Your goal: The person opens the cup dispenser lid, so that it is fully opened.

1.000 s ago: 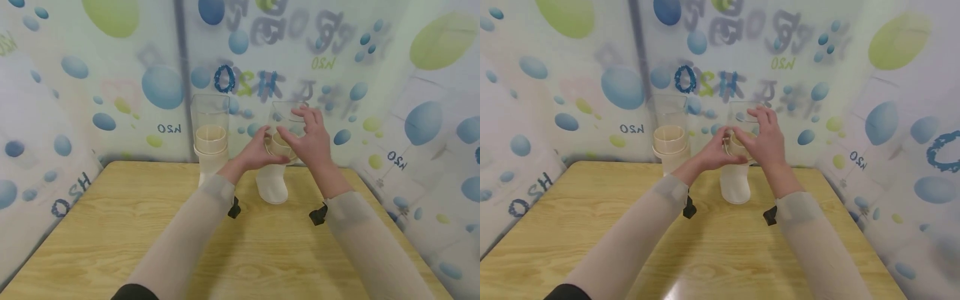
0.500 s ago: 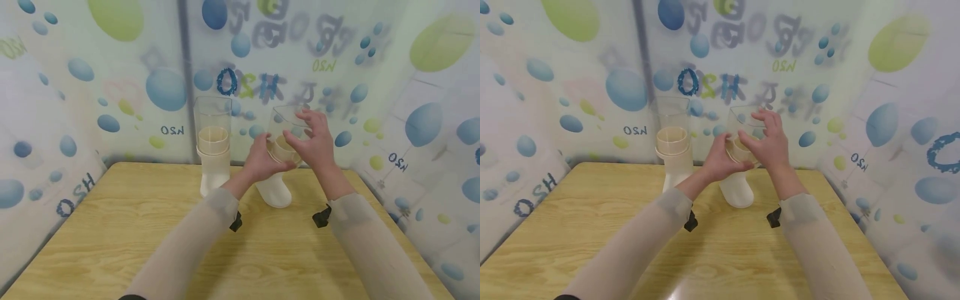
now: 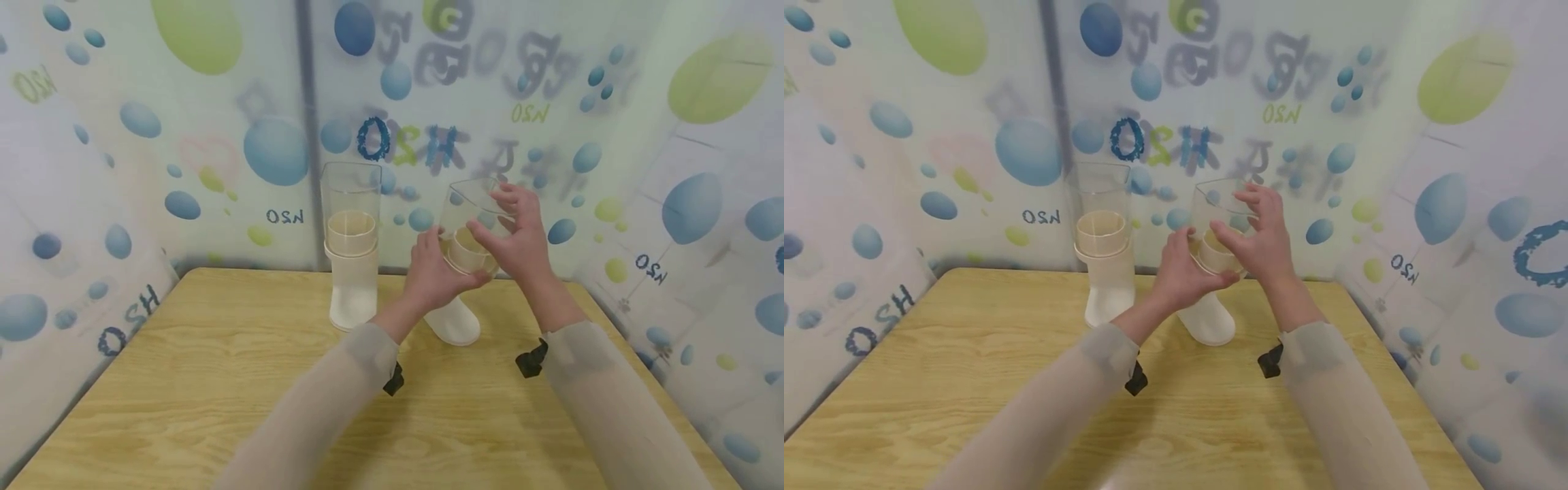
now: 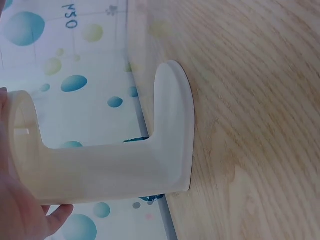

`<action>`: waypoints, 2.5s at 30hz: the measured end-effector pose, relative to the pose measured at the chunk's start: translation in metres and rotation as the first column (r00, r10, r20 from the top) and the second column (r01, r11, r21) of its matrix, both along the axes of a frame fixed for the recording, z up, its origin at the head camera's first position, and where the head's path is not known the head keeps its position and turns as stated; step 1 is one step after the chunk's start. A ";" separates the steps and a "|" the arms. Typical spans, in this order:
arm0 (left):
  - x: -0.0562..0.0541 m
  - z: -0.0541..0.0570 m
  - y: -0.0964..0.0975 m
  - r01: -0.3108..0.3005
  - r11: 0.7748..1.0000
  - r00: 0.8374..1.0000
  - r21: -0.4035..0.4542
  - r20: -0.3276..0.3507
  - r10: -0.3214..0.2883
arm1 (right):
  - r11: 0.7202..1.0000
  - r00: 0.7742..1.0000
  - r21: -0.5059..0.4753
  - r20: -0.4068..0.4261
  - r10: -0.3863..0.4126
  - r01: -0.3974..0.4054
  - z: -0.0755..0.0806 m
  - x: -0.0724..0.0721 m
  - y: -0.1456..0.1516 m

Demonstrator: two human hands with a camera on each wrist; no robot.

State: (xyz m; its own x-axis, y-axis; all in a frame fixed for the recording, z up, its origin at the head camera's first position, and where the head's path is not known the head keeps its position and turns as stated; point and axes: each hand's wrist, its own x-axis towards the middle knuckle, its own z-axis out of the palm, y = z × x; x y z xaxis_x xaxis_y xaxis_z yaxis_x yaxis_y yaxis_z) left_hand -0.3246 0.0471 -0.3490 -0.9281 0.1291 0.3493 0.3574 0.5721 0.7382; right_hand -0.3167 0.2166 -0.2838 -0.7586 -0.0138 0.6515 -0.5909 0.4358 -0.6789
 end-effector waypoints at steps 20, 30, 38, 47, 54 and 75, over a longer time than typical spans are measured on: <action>0.000 -0.007 0.015 -0.018 0.993 1.000 0.113 0.015 0.016 | 0.984 0.981 -0.012 0.084 -0.177 0.179 -0.007 0.005 -0.014; -0.009 -0.007 0.013 -0.001 0.995 1.000 0.101 -0.028 0.003 | 0.982 0.975 -0.026 0.125 -0.184 0.189 0.007 0.008 -0.016; -0.009 -0.004 0.007 0.044 0.993 0.999 0.106 0.004 -0.045 | 0.960 0.967 0.136 0.046 -0.251 0.243 0.014 0.010 -0.020; -0.007 -0.002 0.004 0.065 0.992 0.998 0.106 0.006 -0.066 | 0.952 0.952 0.142 0.104 -0.288 0.272 0.018 0.015 -0.019; -0.007 0.001 0.002 0.069 0.994 0.998 0.085 0.004 -0.069 | 0.940 0.950 0.198 0.090 -0.299 0.278 0.027 0.016 -0.019; -0.010 -0.002 0.001 0.105 0.991 0.994 0.077 0.008 -0.106 | 0.938 0.944 0.217 0.128 -0.303 0.271 0.032 0.024 -0.013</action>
State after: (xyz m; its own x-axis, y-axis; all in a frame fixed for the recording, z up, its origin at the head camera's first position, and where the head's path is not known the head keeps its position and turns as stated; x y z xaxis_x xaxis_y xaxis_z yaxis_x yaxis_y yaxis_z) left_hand -0.3351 0.0479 -0.3514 -0.9148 0.1999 0.3509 0.4037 0.4732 0.7830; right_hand -0.2927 0.2033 -0.2521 -0.8414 0.1060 0.5300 -0.3135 0.7030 -0.6384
